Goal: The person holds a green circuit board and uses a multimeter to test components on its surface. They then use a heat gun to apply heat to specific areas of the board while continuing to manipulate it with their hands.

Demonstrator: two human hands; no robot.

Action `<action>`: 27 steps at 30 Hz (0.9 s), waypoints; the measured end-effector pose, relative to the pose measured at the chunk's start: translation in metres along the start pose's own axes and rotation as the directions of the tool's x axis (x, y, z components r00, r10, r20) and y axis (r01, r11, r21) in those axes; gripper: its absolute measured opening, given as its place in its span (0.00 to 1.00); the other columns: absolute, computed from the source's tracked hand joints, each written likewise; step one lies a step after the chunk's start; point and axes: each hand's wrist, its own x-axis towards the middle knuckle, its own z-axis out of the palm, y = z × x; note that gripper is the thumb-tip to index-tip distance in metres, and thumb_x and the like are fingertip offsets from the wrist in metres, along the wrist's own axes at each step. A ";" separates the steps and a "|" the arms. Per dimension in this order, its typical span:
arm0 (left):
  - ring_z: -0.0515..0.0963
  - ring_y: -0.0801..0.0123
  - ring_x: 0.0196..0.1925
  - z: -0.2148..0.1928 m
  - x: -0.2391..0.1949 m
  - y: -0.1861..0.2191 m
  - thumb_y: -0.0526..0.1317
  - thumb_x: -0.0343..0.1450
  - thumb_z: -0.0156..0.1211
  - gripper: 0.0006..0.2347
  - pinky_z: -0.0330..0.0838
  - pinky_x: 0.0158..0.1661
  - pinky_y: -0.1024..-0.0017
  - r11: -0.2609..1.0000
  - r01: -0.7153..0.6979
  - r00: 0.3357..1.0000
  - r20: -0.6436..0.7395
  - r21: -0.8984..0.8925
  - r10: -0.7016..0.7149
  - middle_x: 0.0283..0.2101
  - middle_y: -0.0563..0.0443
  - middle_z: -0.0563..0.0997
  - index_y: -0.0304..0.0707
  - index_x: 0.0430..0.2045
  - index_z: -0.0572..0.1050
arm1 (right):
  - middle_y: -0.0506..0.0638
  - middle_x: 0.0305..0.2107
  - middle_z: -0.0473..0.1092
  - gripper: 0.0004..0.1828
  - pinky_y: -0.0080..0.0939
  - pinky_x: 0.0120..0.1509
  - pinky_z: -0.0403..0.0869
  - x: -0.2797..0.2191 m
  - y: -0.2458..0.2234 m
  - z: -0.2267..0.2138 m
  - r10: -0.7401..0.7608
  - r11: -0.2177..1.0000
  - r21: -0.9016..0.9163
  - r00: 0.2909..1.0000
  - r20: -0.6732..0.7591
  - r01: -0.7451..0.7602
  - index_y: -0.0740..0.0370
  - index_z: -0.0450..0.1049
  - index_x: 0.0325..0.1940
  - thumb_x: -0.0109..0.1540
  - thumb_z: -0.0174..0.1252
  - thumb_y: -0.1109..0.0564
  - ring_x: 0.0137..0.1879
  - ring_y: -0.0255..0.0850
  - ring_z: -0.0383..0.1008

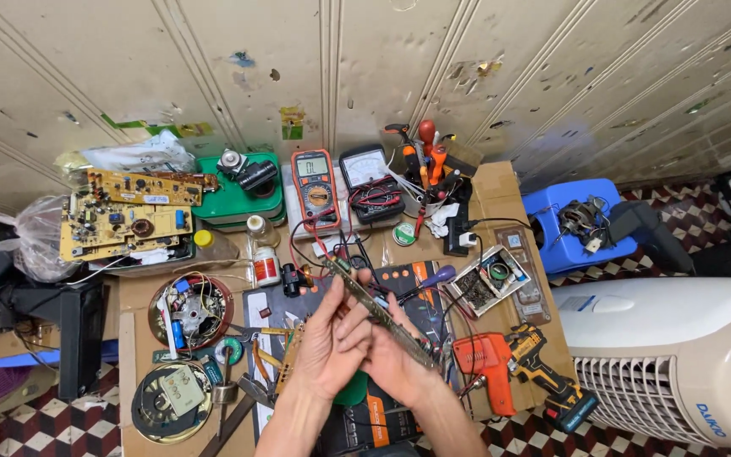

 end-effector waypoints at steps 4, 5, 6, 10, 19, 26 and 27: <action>0.59 0.82 0.18 -0.011 -0.041 0.015 0.40 0.76 0.59 0.14 0.52 0.16 0.82 0.999 -0.014 0.999 -0.038 0.038 0.015 0.25 0.56 0.72 0.19 0.45 0.75 | 0.54 0.36 0.77 0.34 0.48 0.53 0.76 0.030 -0.015 -0.005 -0.098 0.968 0.241 0.991 0.094 0.073 0.62 0.74 0.46 0.57 0.49 0.29 0.46 0.46 0.77; 0.58 0.83 0.17 -0.014 -0.053 0.024 0.40 0.74 0.59 0.13 0.51 0.15 0.83 0.996 -0.078 0.984 -0.154 0.050 0.085 0.26 0.55 0.74 0.22 0.43 0.76 | 0.54 0.38 0.77 0.26 0.48 0.55 0.75 0.046 -0.017 -0.031 -0.223 0.929 0.301 0.975 -0.014 0.217 0.63 0.73 0.47 0.62 0.53 0.38 0.47 0.46 0.76; 0.56 0.84 0.16 -0.017 -0.063 0.034 0.40 0.72 0.58 0.13 0.50 0.14 0.83 0.988 -0.137 0.953 -0.264 0.066 0.150 0.27 0.55 0.76 0.26 0.41 0.76 | 0.54 0.40 0.76 0.18 0.48 0.58 0.75 0.062 -0.021 -0.057 -0.338 0.868 0.340 0.932 -0.129 0.362 0.64 0.71 0.48 0.66 0.57 0.47 0.49 0.46 0.75; 0.56 0.86 0.16 -0.069 -0.095 0.082 0.41 0.72 0.58 0.12 0.49 0.14 0.84 0.974 -0.186 0.921 -0.322 0.127 0.218 0.31 0.52 0.80 0.30 0.41 0.76 | 0.51 0.36 0.73 0.10 0.47 0.56 0.75 0.040 -0.055 -0.072 -0.477 0.817 0.280 0.863 -0.165 0.505 0.65 0.73 0.50 0.66 0.61 0.58 0.46 0.45 0.75; 0.56 0.83 0.14 -0.194 -0.088 0.113 0.42 0.72 0.61 0.07 0.46 0.13 0.81 0.972 -0.162 0.898 -0.383 0.171 0.217 0.17 0.64 0.62 0.47 0.24 0.72 | 0.55 0.34 0.77 0.13 0.38 0.37 0.70 -0.022 -0.151 -0.049 -0.740 0.661 -0.018 0.649 -0.175 0.750 0.57 0.72 0.52 0.64 0.55 0.57 0.31 0.39 0.72; 0.56 0.84 0.16 -0.147 -0.086 0.057 0.40 0.70 0.66 0.06 0.44 0.16 0.80 0.832 -0.011 0.789 -0.507 0.555 0.348 0.18 0.66 0.63 0.41 0.32 0.76 | 0.47 0.30 0.71 0.15 0.30 0.22 0.56 -0.082 -0.162 -0.076 -0.891 0.453 -0.358 0.429 -0.150 0.816 0.62 0.72 0.53 0.75 0.51 0.47 0.21 0.29 0.59; 0.56 0.85 0.16 -0.135 -0.082 0.053 0.41 0.69 0.69 0.08 0.43 0.16 0.80 0.741 0.043 0.739 -0.520 0.670 0.428 0.19 0.68 0.64 0.39 0.35 0.77 | 0.46 0.34 0.70 0.15 0.31 0.24 0.56 -0.091 -0.164 -0.082 -0.955 0.280 -0.533 0.286 -0.072 0.799 0.64 0.71 0.55 0.79 0.50 0.49 0.24 0.29 0.59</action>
